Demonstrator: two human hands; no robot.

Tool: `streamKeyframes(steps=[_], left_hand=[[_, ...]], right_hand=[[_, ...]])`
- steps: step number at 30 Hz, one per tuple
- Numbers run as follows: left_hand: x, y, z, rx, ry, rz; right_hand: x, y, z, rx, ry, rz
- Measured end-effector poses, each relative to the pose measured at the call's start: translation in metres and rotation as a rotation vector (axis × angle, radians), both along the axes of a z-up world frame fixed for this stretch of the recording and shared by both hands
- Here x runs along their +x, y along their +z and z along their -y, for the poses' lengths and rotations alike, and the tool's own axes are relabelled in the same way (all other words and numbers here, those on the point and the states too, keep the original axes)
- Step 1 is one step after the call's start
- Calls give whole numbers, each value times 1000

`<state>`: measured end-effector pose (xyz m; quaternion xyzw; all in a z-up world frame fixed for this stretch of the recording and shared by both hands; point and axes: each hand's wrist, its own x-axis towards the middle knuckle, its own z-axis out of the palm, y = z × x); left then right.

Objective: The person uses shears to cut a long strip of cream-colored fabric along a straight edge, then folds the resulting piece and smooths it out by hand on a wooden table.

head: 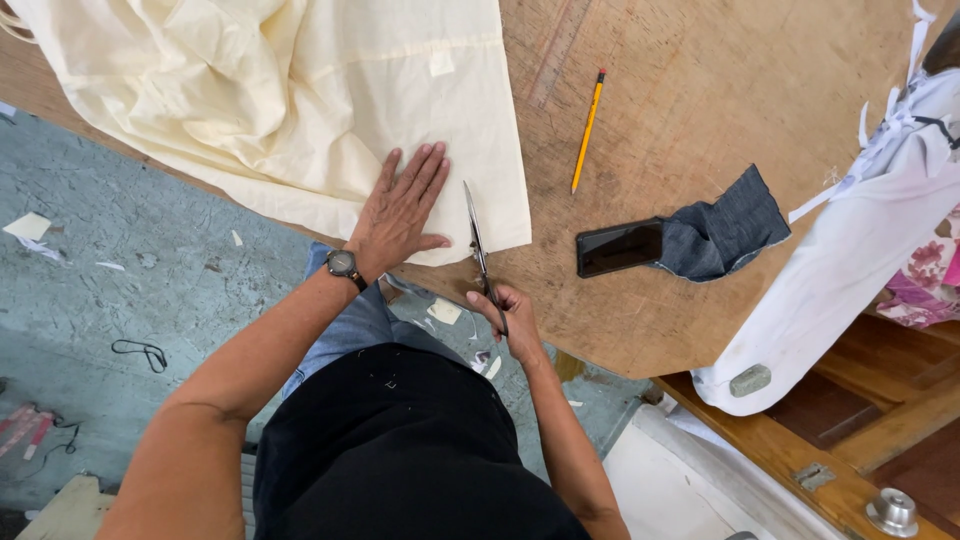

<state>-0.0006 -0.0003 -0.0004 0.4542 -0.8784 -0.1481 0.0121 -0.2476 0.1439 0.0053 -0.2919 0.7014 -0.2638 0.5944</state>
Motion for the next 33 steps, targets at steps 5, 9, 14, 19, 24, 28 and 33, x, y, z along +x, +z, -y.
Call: streamKeyframes(steps=[5, 9, 14, 19, 24, 28, 33], left_hand=[[0, -1, 0, -5, 1, -1], [1, 3, 0, 0, 1, -12], [0, -2, -1, -10, 3, 2], [0, -1, 0, 0, 5, -21], [2, 4, 0, -1, 2, -40], [1, 2, -1, -4, 4, -31], [1, 0, 1, -24, 3, -16]], right_hand=[[7, 6, 18, -26, 11, 6], [11, 10, 23, -28, 13, 9], [8, 3, 19, -27, 47, -37], [8, 5, 24, -21, 42, -13], [16, 9, 40, -30, 25, 5], [17, 4, 40, -40, 24, 12], [15, -4, 41, -47, 54, -23]])
